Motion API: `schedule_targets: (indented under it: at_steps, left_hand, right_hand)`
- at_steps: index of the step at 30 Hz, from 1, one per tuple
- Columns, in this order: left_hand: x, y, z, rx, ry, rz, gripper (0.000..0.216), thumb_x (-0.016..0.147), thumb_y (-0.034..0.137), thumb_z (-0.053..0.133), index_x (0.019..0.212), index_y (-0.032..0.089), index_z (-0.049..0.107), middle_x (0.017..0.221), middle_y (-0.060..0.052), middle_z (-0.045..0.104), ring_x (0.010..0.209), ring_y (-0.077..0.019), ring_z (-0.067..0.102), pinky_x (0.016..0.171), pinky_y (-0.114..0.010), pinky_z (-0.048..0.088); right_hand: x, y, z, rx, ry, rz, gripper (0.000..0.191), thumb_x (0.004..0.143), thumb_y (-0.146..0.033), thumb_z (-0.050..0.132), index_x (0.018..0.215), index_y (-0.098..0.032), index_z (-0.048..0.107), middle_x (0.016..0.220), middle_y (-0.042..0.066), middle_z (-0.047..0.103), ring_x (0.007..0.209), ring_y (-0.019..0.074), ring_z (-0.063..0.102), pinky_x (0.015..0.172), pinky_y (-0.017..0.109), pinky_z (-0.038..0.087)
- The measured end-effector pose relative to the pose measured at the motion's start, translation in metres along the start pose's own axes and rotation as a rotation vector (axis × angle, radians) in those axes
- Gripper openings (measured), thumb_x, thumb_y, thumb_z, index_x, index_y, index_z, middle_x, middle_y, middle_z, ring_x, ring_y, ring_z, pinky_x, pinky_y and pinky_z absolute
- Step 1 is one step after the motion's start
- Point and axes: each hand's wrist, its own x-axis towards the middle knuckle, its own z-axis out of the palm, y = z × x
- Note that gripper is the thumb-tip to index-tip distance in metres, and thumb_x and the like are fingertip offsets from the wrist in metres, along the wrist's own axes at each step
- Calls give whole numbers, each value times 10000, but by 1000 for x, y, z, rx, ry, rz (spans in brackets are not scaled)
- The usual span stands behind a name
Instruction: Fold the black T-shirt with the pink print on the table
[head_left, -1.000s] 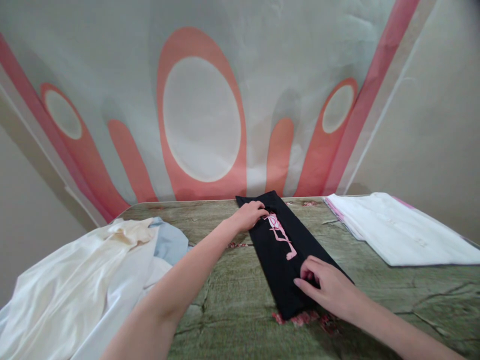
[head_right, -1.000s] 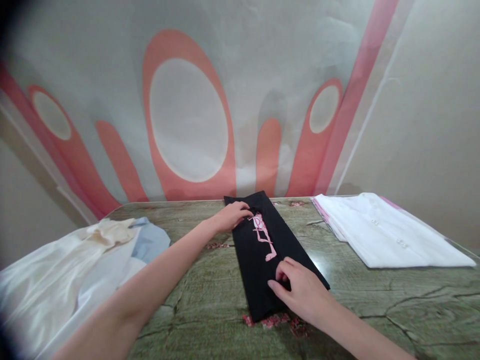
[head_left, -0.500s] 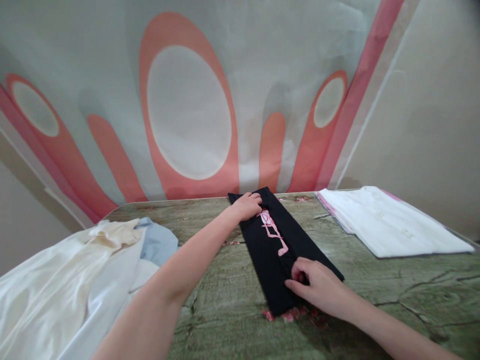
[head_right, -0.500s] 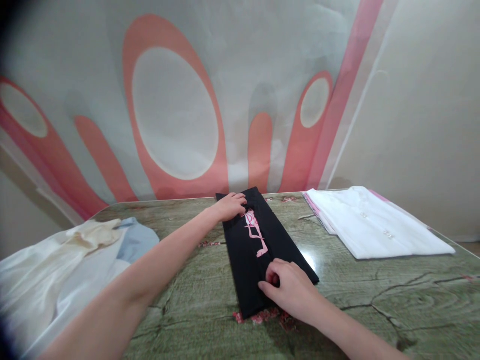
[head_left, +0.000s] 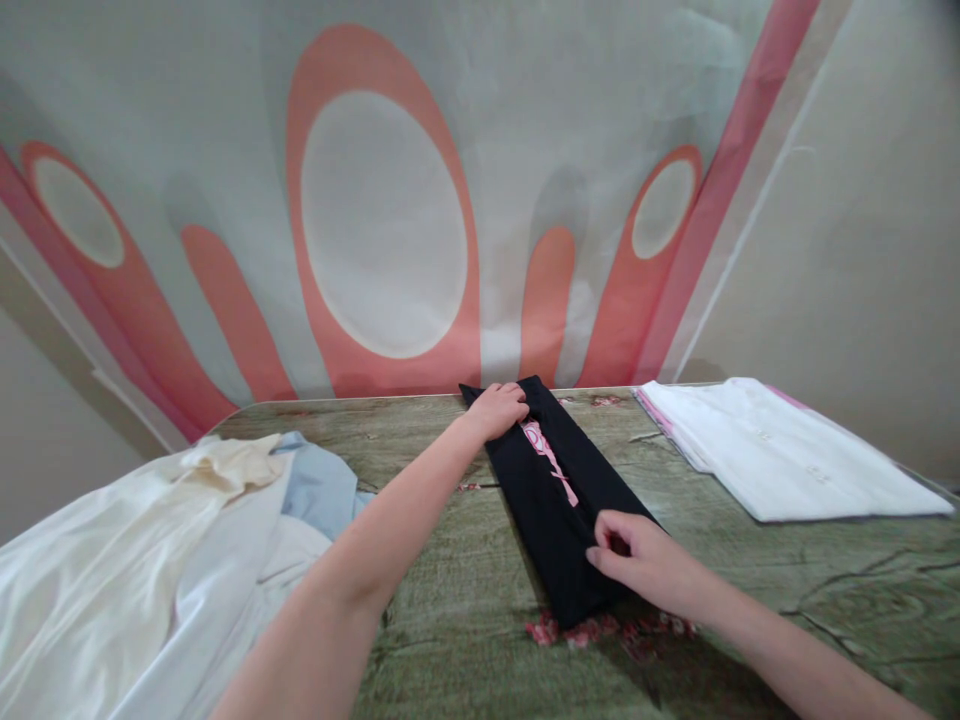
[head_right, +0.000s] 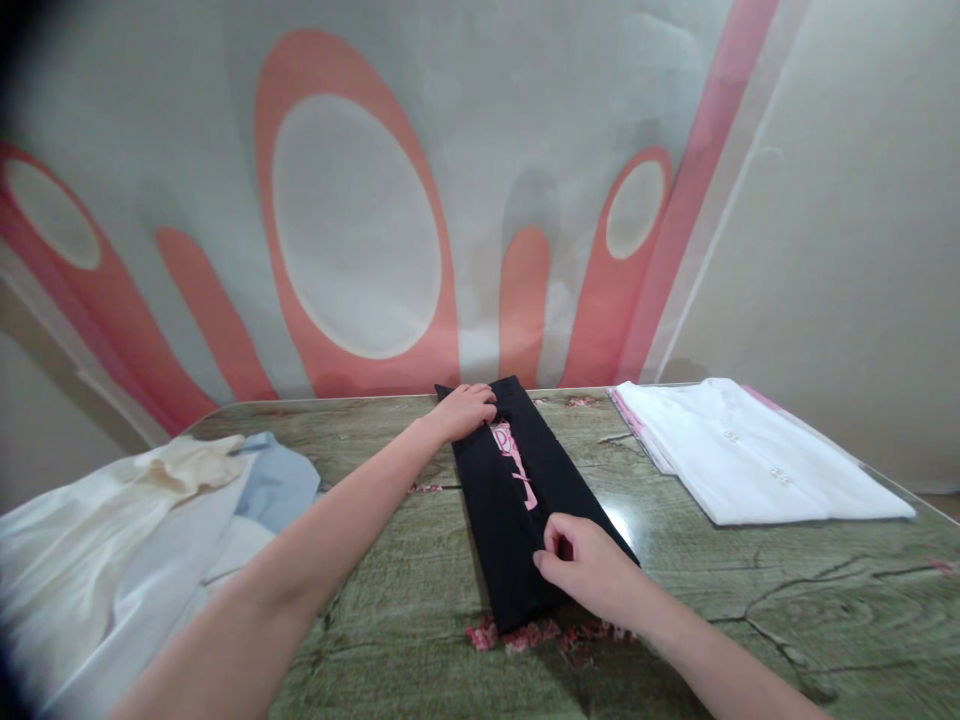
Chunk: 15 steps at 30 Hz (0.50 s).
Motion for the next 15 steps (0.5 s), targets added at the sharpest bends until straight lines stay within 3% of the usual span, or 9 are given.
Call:
schedule_targets:
  at_steps: [15]
  left_hand:
    - [-9,15,8,-49,-10,-71,191,868,198,441,921,198,625,1139,-69,534,1138,-198,403,867,-328,360]
  right_hand:
    - [1,2,0,32,26,-4,87,708,-181,504,720,-206,422,586,-64,429,540,97,404,509,219,311]
